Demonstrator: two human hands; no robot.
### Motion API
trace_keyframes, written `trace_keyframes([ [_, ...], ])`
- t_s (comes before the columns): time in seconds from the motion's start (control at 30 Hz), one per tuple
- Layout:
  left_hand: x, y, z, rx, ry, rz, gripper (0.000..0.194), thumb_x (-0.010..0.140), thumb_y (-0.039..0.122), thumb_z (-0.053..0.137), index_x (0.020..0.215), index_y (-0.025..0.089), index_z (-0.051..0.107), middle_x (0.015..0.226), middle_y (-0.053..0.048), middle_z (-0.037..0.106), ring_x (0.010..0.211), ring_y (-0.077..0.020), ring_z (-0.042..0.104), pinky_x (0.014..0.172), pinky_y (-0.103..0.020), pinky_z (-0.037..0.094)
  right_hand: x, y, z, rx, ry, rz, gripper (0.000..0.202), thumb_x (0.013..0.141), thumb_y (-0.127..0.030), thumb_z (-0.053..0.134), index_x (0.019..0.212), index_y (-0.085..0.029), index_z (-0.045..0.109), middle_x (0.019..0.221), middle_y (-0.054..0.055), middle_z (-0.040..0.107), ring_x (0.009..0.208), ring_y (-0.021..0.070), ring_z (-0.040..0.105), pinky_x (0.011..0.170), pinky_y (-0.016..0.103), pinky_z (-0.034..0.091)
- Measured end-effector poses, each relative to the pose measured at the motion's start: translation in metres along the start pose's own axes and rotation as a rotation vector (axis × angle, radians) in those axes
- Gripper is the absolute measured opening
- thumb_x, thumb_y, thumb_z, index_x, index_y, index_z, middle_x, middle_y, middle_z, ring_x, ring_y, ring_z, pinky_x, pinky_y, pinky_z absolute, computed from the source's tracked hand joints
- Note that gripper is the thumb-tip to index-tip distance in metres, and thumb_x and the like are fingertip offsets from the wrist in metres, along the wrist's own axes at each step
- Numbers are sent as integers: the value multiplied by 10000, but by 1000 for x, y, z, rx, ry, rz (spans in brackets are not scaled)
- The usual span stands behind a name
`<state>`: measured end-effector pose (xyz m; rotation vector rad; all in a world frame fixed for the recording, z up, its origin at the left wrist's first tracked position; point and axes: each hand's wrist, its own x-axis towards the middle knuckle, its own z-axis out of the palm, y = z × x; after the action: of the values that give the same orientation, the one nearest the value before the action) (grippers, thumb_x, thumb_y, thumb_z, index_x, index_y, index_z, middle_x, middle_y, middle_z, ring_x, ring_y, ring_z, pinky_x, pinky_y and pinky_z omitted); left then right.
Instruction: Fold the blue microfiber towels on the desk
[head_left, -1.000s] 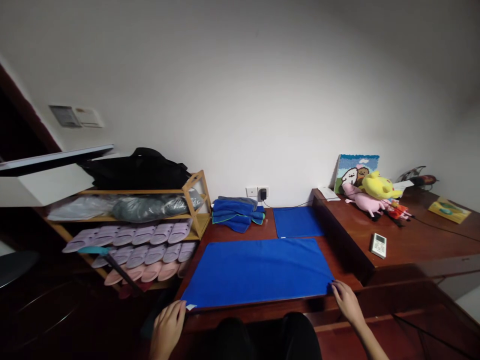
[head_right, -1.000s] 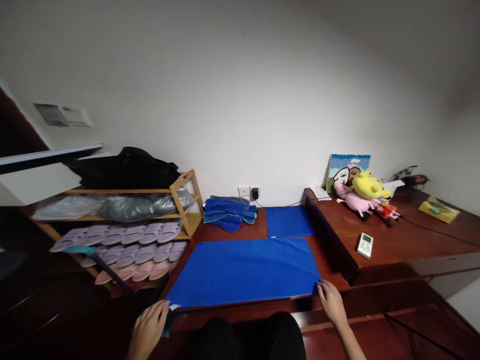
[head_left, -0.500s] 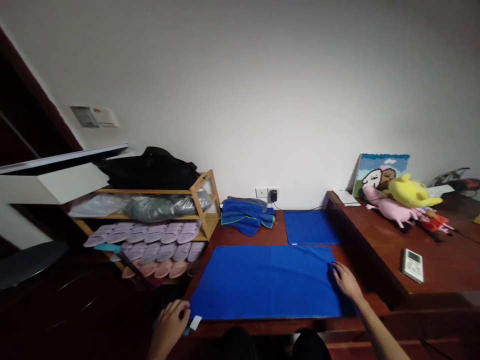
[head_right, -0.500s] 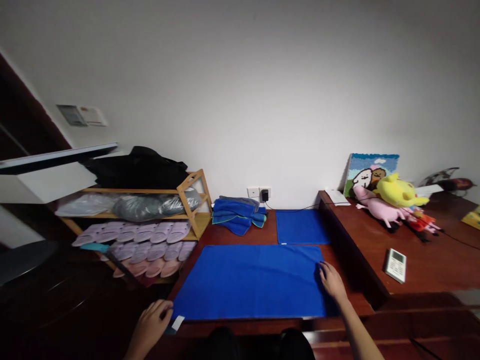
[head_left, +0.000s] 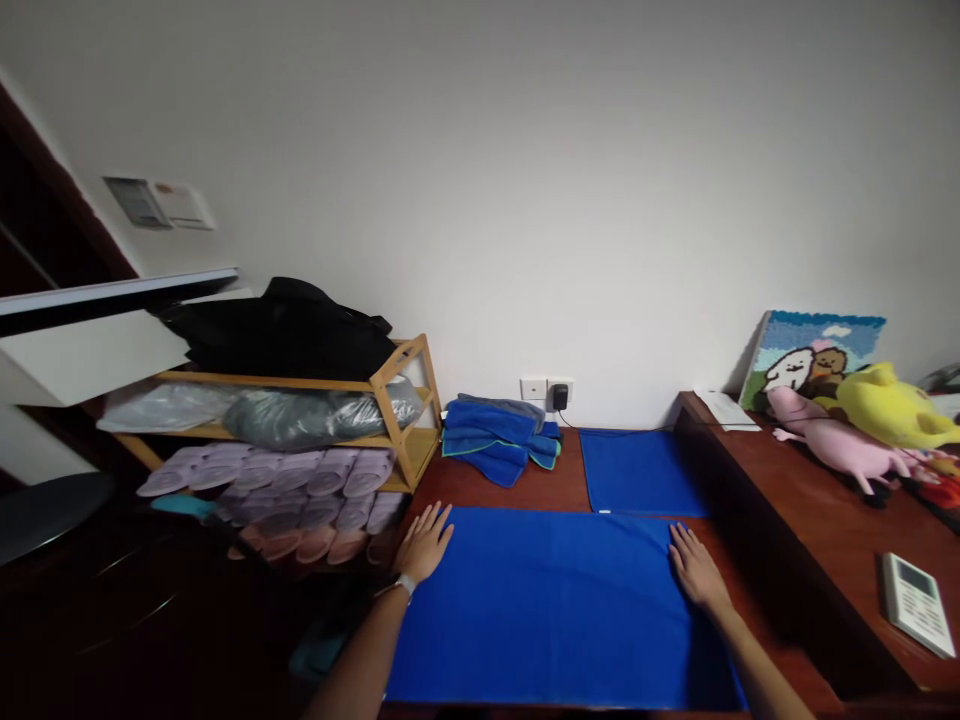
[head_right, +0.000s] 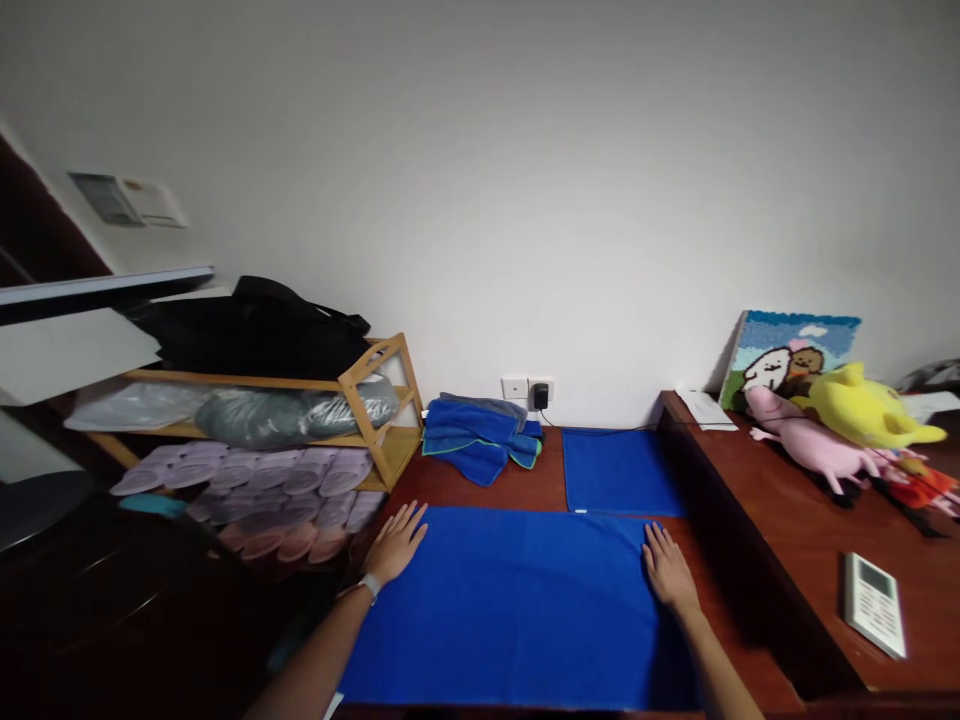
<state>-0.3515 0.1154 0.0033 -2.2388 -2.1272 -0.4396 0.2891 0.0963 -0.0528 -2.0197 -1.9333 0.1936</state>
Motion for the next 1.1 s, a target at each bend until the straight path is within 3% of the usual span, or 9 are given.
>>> trace_keyframes([
  [0.13,-6,-20,12,4,-46,-26,633,1007,538,355,1555,231,429,1644,-118,390,1528,-280,339,1224,-494,278,-8,3,-3,-83,-27,10,761,944,-533,237,1514,-92,480,1615,128,404,1522,308,311,1232,497,301],
  [0.3,-12,-32,6,13,-70,-8,635,1010,574,348,1575,286,383,1662,-85,361,1542,-250,309,1243,-481,224,-11,0,-19,-184,-41,54,659,964,-495,259,1510,-213,497,1585,81,466,1470,294,414,1203,552,320],
  [0.43,-8,-27,4,40,-91,-3,657,1000,591,367,1571,267,394,1660,-104,361,1542,-251,310,1249,-475,206,-4,-32,-30,-325,-13,126,571,946,-367,347,1441,-190,571,1530,125,530,1448,321,436,1200,593,286],
  [0.53,-9,-24,5,54,-53,15,669,997,618,357,1573,278,389,1659,-94,368,1547,-252,298,1254,-484,192,6,-96,-30,-345,54,41,560,945,-284,370,1440,-105,565,1553,166,493,1486,330,372,1222,553,254],
  [0.73,-13,-21,4,38,-25,20,662,1005,616,346,1579,288,375,1668,-82,354,1552,-242,284,1263,-474,188,8,-288,3,-25,-112,-427,592,1045,-396,280,1590,-181,359,1653,60,346,1542,224,269,1263,429,218],
  [0.83,-13,-20,2,39,-27,10,662,1006,614,345,1579,285,375,1671,-83,346,1551,-243,287,1263,-473,188,0,-338,21,48,-225,-501,626,1062,-485,238,1611,-193,304,1666,41,303,1554,216,232,1273,424,191],
  [0.93,-12,-20,3,47,-33,10,669,1004,629,339,1581,290,370,1673,-88,340,1546,-245,301,1258,-475,202,-5,-325,27,29,-269,-459,631,1061,-504,231,1615,-207,286,1666,40,294,1557,218,221,1278,447,169],
  [1.1,-10,-22,5,43,-28,16,673,1004,626,352,1583,283,366,1673,-95,336,1551,-252,287,1260,-486,195,-6,-227,13,-78,-227,-272,651,1050,-539,217,1624,-234,253,1676,16,268,1568,211,175,1283,453,127],
])
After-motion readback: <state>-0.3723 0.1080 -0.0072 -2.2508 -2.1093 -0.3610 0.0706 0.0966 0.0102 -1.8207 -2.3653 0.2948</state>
